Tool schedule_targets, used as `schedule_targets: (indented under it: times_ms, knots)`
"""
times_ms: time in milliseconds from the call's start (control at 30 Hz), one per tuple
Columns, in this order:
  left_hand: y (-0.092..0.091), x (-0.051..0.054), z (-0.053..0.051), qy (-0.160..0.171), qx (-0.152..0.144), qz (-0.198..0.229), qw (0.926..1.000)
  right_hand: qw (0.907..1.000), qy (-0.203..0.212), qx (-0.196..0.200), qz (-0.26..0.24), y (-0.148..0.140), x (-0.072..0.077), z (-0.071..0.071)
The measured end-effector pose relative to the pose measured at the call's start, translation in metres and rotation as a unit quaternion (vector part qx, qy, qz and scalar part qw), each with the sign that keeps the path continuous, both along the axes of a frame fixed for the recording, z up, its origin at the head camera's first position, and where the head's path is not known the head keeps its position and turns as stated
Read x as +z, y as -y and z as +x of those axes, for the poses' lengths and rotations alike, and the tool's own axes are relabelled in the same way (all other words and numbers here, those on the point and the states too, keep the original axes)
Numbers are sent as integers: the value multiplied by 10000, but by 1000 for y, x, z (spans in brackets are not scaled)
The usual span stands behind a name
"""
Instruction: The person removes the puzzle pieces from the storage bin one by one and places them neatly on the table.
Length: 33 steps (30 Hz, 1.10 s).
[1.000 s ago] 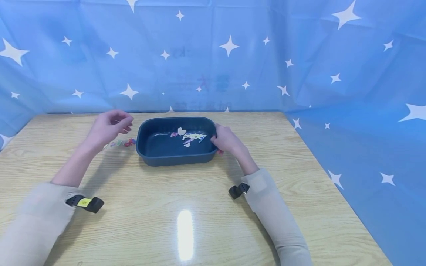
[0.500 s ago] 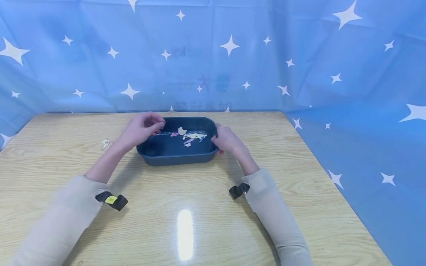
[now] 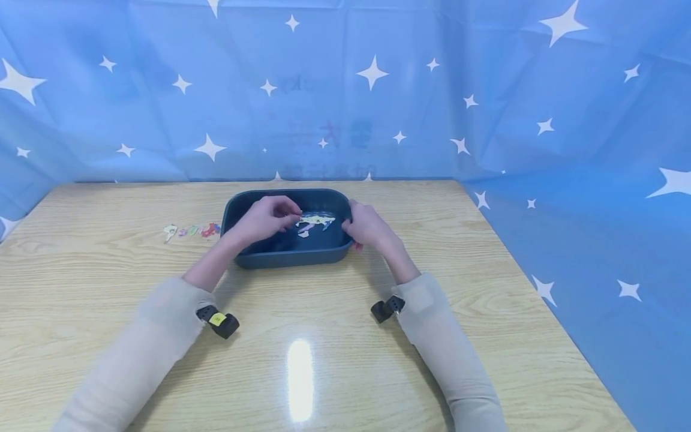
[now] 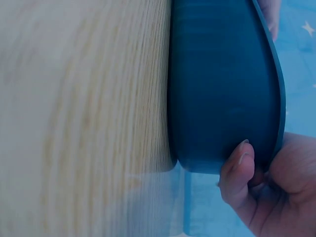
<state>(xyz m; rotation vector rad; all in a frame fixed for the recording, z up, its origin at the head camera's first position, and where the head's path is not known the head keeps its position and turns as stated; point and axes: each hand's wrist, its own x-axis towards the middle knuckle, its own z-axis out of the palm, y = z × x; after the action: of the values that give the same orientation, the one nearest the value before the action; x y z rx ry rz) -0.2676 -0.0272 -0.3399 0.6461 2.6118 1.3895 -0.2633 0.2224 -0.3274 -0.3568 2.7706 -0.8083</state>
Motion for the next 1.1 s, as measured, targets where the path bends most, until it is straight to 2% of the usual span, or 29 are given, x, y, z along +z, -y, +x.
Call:
schedule_targets:
  times_ms: [300,700,833,967,1100]
  knots:
    - [-14,-9,-7,243,-179,-441,9986,10000,9,20,-30,1,1,-1]
    - [-18,-14,-4,216,-395,-1243,9912,10000,-9,-13,-28,-2,0,-1]
    - [-18,-14,-4,143,-484,-1493,9875,10000,4,-12,-18,-1,-1,-1]
    - [-18,-14,-6,-82,-597,-1673,9841,10000,-12,6,-36,-1,-2,-1]
    - [-18,-13,-6,-305,-545,-1738,9828,10000,-25,28,-42,0,-2,-2]
